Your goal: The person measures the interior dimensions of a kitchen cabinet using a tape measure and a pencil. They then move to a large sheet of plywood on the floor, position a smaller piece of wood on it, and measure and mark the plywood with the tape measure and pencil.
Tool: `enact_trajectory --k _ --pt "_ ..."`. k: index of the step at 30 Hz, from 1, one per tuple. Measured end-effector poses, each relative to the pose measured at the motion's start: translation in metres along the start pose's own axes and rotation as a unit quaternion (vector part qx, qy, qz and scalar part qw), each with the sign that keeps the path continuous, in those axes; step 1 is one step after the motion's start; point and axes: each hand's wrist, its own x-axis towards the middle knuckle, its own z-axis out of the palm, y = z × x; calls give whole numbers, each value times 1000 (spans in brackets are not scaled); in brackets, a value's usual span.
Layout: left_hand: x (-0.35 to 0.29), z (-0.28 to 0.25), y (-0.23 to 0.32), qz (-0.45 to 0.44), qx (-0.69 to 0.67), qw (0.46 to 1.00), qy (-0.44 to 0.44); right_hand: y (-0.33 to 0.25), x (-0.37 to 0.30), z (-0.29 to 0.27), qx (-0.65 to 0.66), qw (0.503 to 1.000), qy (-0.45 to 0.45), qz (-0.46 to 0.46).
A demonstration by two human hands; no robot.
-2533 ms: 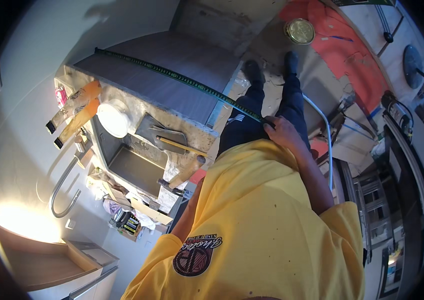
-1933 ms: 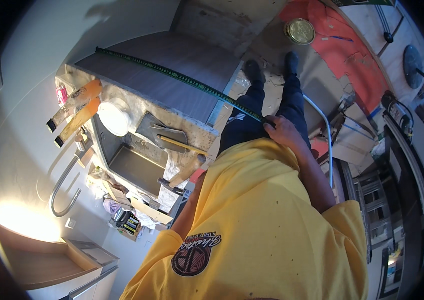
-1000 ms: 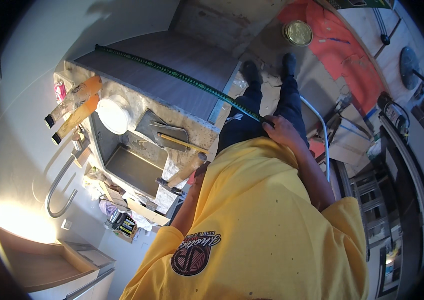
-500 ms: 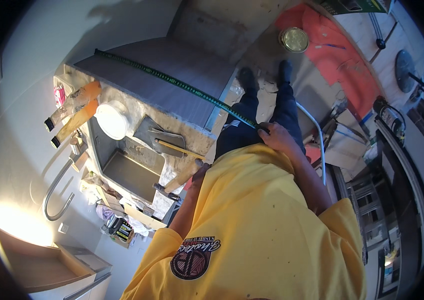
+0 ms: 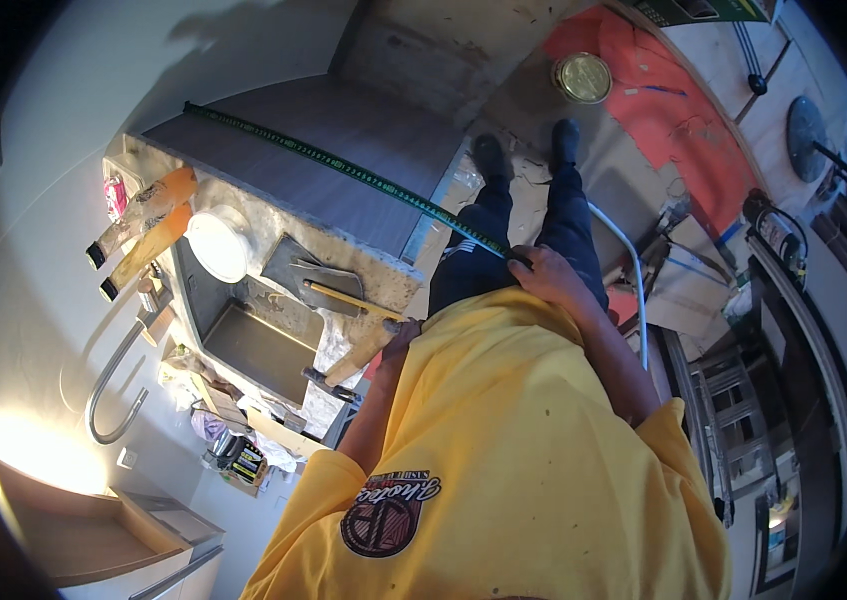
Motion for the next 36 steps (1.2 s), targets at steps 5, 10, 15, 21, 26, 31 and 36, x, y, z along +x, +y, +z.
enact_trajectory --k 5,10,15,21,26,31,36 --pt "2 -2 2 4 -3 1000 -5 -10 -2 -8 24 999 -35 22" --pt "3 -4 7 8 -4 1000 -10 3 3 4 -4 1000 1 -5" --pt "4 -5 10 10 -5 1000 -11 3 2 5 -17 1000 15 -9" --pt "9 -4 15 17 -9 1000 -14 -4 0 1 -13 1000 6 -1" --pt "8 -7 15 20 -9 1000 -14 -2 0 3 -3 1000 10 -2" --pt "2 -7 11 17 -7 1000 -14 -3 1 2 -11 1000 -3 14" --pt "-1 -6 9 15 -7 1000 -16 -6 0 -1 -14 1000 -11 23"
